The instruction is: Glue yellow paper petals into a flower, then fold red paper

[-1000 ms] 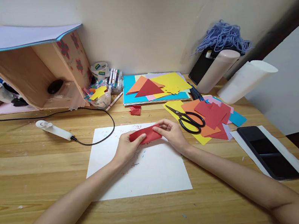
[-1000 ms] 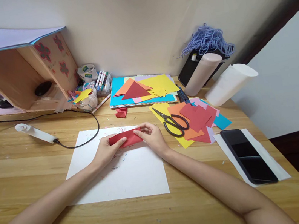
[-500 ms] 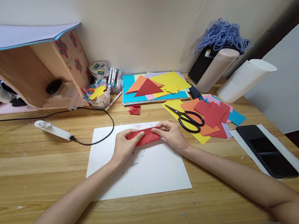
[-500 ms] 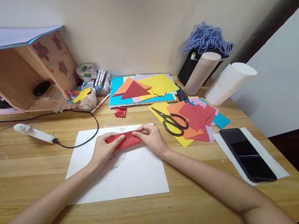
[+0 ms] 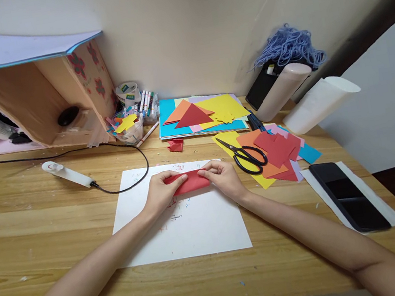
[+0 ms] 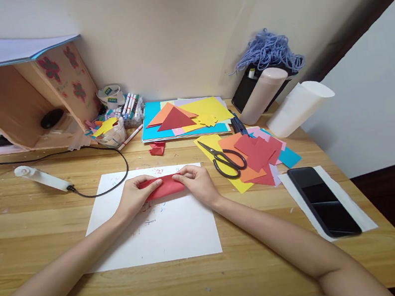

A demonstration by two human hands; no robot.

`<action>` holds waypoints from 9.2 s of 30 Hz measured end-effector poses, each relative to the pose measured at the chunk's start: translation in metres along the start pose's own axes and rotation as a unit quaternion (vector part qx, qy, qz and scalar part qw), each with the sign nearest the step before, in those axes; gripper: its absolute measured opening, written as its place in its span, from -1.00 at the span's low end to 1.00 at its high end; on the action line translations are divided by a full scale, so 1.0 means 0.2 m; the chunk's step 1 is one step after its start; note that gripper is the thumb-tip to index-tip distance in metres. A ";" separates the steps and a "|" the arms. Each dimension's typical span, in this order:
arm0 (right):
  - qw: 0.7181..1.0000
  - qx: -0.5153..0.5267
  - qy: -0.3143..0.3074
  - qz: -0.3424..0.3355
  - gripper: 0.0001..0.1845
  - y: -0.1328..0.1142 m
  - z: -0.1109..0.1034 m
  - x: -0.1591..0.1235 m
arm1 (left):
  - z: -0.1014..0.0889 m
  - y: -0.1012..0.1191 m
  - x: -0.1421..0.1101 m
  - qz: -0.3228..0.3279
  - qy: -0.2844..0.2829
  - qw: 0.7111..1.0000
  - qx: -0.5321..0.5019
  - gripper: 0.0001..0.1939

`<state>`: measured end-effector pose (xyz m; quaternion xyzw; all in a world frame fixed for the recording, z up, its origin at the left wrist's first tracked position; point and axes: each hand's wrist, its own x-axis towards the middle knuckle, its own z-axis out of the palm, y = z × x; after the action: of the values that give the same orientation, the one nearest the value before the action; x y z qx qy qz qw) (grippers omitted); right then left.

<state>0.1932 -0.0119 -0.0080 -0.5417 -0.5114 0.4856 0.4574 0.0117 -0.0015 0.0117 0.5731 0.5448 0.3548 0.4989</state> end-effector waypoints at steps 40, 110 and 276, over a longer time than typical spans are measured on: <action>0.987 0.119 -0.096 0.056 -0.67 -0.01 0.05 -0.03 | 0.03 -0.02 -0.04 0.120 0.022 0.991 0.062 -0.75; 0.999 0.033 0.030 0.001 -0.65 -0.05 0.02 0.00 | -0.03 -0.03 0.03 -0.040 -0.127 0.986 -0.098 -0.52; 0.848 -0.469 0.005 -0.245 -0.83 0.06 -0.09 0.09 | 0.00 -0.06 0.00 0.438 -0.105 0.705 0.548 -0.76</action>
<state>0.2115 0.0057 -0.0187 -0.5513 -0.7922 0.0575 0.2553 0.0082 -0.0026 0.0001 0.9533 0.2746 0.1100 -0.0606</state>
